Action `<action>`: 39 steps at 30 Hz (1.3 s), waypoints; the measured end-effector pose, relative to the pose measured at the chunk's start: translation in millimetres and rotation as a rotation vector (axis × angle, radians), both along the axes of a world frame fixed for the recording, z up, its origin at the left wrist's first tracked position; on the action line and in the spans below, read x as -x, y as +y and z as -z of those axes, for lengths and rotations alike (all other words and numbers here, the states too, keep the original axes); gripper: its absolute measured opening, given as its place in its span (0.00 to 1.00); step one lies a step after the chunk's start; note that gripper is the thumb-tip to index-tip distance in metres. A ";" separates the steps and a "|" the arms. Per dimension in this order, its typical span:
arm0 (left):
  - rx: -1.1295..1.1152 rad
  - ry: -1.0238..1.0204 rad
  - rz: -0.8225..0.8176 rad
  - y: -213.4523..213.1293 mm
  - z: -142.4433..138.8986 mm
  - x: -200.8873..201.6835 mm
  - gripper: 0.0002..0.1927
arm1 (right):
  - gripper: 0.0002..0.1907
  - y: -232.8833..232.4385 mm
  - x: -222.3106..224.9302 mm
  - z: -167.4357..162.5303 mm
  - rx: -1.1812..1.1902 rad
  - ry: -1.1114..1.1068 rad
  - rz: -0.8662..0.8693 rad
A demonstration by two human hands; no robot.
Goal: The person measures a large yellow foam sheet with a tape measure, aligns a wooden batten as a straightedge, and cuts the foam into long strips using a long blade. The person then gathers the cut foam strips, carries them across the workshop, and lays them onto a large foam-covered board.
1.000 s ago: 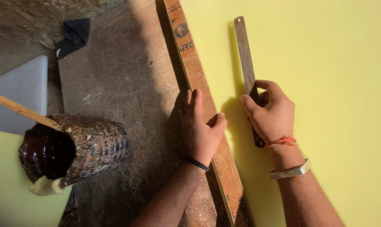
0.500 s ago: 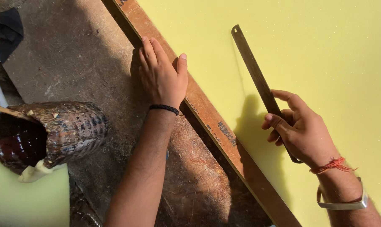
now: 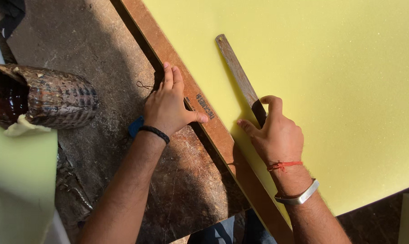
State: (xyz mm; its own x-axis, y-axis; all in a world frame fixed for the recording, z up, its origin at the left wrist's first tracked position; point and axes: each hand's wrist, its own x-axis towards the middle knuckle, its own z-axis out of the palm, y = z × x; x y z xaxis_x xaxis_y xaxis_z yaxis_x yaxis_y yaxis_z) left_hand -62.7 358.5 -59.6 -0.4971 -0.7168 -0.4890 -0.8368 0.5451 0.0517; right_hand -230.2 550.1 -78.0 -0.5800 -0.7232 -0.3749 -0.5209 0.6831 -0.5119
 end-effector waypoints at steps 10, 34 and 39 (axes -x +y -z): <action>-0.076 0.081 -0.101 6.5 -5.5 2.2 0.75 | 0.31 8.7 25.3 -13.1 0.150 -0.385 0.104; -0.095 0.167 -0.093 9.5 8.5 -10.6 0.72 | 0.33 85.5 30.6 -6.2 0.235 -0.418 0.203; -0.068 0.194 -0.073 6.3 8.8 -11.5 0.73 | 0.34 79.8 24.7 -5.6 0.180 -0.359 0.200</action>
